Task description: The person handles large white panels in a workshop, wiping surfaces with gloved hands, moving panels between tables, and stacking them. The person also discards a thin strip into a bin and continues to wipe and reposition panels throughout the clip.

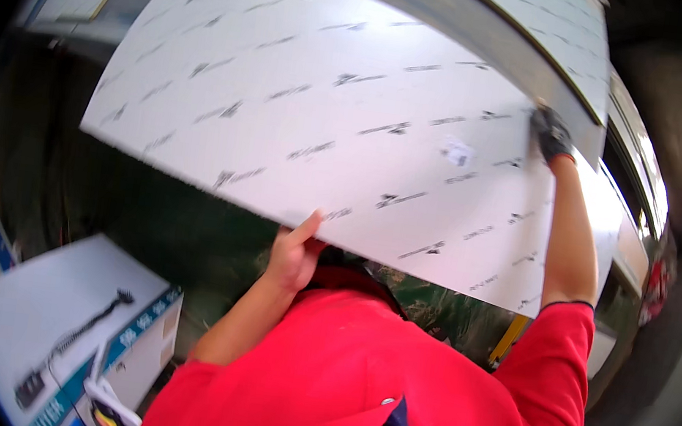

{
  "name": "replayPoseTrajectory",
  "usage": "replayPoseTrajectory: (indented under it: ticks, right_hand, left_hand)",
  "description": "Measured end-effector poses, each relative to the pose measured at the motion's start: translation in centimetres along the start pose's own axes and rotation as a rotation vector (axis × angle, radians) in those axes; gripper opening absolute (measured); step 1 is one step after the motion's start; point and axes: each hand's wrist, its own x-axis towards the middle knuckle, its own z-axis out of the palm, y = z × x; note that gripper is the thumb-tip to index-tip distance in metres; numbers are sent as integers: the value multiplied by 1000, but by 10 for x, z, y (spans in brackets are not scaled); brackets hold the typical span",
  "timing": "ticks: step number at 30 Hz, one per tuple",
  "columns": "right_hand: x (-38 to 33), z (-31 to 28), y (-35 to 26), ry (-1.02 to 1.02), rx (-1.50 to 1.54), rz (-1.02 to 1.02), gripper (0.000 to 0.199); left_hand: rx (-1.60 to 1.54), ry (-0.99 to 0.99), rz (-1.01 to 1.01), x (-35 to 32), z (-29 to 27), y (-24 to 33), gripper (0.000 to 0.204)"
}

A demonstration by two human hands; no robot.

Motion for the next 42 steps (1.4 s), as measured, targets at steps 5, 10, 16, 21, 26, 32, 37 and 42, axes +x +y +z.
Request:
replayPoseTrajectory:
  ticks: [5,10,16,21,26,32,37,42]
  right_hand:
    - [73,-38,25,-16,-129,3,52]
    - [119,-71,62,-257,44,242,68]
    - [175,-65,126,-279,-53,255,61]
    - [185,-118,154,-232,96,295,54]
    - [149,-161,223,-168,173,292,52]
    - [122,-260,301,-63,214,298,50]
    - [105,-312,335,97,163,312,50]
    - [32,-276,311,70,158,256,49]
  left_hand:
    - [-16,22,-100,32,49,-9,47]
    - [16,22,-182,59,88,-21,48]
    - [-46,-21,-237,87,163,-51,57]
    - [113,-19,-204,105,215,-95,68]
    - [226,-29,-200,100,238,-139,72]
    - [413,127,-156,51,333,-171,74]
    - [389,-16,-328,22,376,-152,67]
    - [259,-55,-301,-46,296,-193,69]
